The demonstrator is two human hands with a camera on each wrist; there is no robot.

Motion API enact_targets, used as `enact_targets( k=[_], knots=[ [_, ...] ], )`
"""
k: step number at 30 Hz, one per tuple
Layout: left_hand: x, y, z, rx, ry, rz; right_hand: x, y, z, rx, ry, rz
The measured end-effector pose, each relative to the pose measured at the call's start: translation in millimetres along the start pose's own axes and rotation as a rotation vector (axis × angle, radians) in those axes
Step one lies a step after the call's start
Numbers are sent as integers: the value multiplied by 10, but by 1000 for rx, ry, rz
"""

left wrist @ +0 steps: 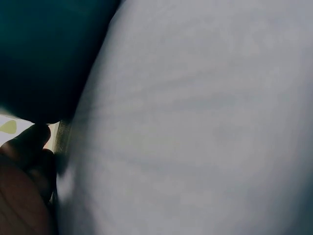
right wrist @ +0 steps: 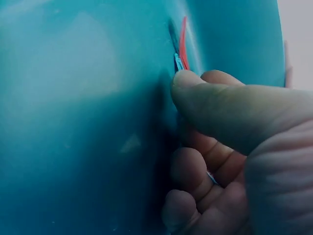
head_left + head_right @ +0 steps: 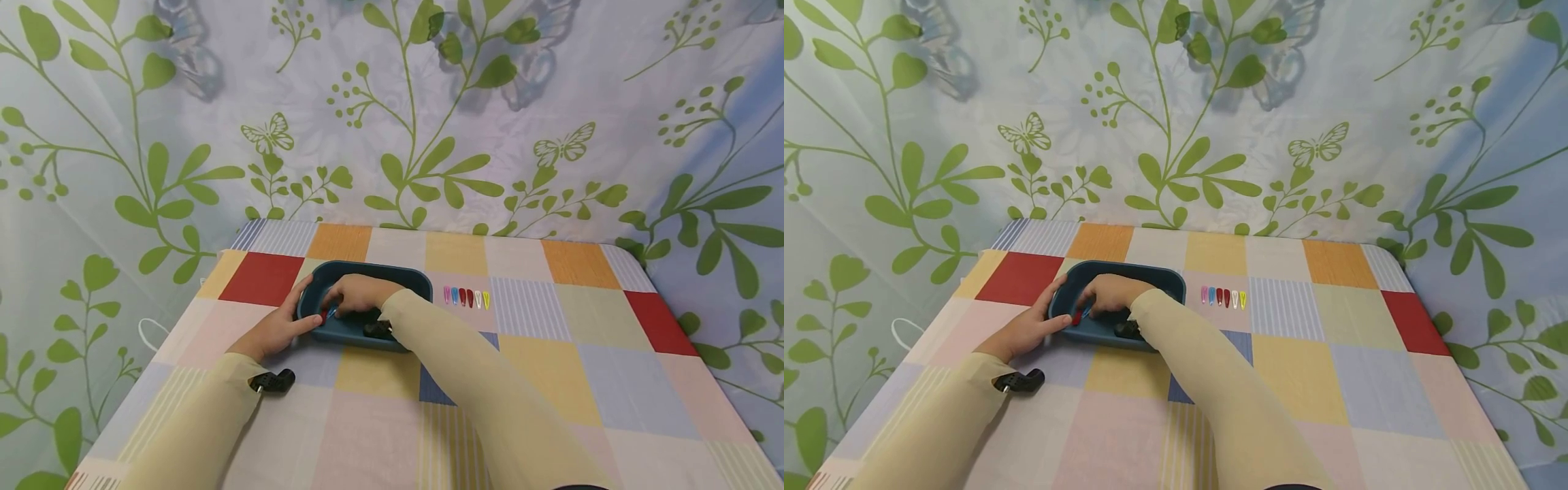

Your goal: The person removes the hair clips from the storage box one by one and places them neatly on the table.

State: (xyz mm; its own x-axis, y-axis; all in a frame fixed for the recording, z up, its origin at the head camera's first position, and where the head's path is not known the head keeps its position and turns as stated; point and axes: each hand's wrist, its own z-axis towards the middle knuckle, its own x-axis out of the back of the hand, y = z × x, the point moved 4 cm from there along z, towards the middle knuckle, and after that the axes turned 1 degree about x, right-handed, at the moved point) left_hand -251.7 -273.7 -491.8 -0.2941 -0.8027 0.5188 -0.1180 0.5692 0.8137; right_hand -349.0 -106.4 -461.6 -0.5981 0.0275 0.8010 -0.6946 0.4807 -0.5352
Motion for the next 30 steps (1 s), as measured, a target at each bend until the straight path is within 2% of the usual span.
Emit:
enact_targets(
  k=[7, 14, 22, 30],
  knots=[
    [5, 14, -9, -9, 1, 5, -33, -24, 35, -5, -37, -43],
    [-8, 12, -5, -11, -1, -18, -32, 19, 35, -34, 13, -78],
    [-3, 15, -6, -19, 5, -27, -15, 19, 37, -16, 46, -117],
    [0, 40, -19, -43, 2, -39, -8, -19, 22, 46, 61, -168]
  ],
)
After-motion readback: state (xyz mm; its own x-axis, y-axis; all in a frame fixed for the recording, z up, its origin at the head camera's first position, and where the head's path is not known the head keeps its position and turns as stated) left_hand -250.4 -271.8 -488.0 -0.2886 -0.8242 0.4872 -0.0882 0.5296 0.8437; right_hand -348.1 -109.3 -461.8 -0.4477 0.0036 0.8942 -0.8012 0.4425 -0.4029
